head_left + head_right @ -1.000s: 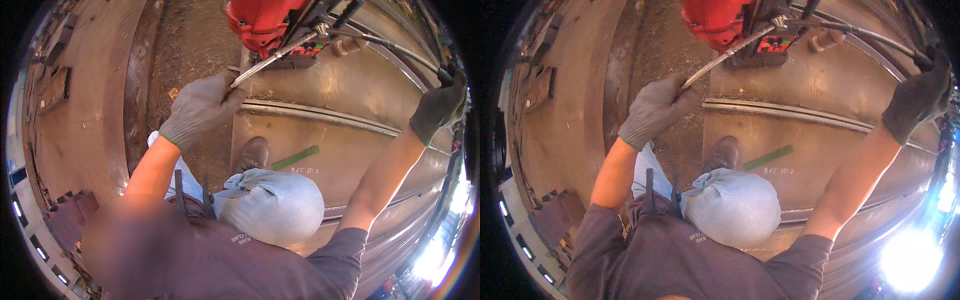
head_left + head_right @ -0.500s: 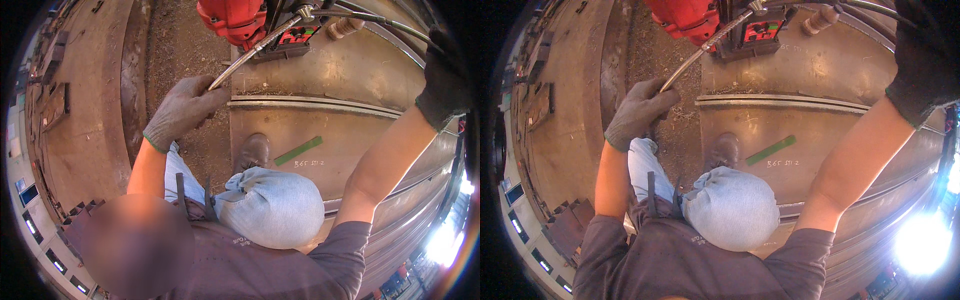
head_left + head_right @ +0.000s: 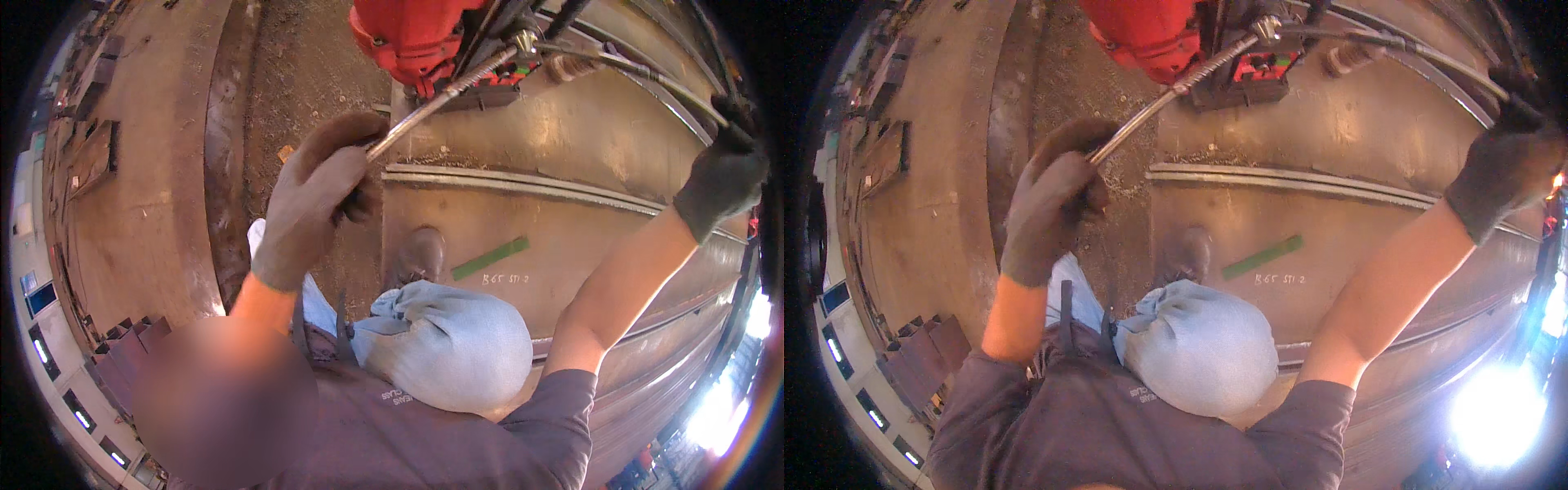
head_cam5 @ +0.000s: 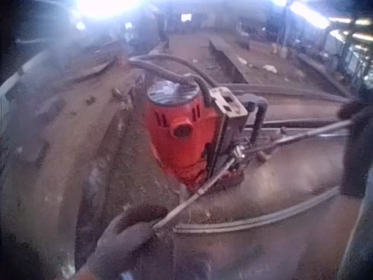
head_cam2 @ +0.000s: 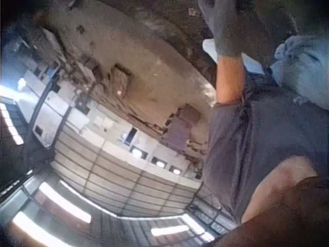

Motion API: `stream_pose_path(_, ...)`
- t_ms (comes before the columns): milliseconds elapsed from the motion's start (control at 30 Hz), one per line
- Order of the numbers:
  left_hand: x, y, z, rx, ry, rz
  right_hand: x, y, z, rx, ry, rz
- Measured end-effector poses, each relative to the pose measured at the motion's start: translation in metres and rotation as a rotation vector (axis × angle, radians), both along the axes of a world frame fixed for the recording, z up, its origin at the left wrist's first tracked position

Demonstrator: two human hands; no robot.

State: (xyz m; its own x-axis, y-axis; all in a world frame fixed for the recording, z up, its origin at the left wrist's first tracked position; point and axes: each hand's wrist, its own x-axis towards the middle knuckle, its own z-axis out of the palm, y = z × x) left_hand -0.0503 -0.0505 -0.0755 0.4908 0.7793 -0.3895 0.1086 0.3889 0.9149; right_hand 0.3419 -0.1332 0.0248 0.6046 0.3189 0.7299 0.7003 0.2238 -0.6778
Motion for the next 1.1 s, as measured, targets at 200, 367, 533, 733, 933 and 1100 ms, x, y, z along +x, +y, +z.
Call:
stream_pose_path(200, 0.09, -0.039, 0.08, 0.313, -0.898, 0.107, 0.045, -0.037, -0.127, -0.172, 0.42, -0.475)
stream_pose_path(367, 0.275, -0.057, 0.114, 0.788, -0.572, -0.035, -0.013, -0.067, -0.281, -0.619, 0.839, -0.189)
stream_pose_path(533, 0.332, -0.065, 0.064, 0.986, -0.259, -0.244, -0.064, -0.067, -0.339, -0.852, 1.063, 0.083)
stream_pose_path(733, 0.353, -0.073, 0.053, 0.984, -0.269, -0.181, -0.059, -0.072, -0.328, -0.855, 1.152, 0.167)
stream_pose_path(933, 0.334, -0.059, 0.069, 0.736, -0.368, -0.15, -0.061, -0.047, -0.345, -0.7, 1.192, 0.123)
stream_pose_path(1100, 0.245, -0.032, 0.106, 0.538, -0.723, -0.312, 0.048, -0.053, -0.331, -0.217, 1.141, -0.087)
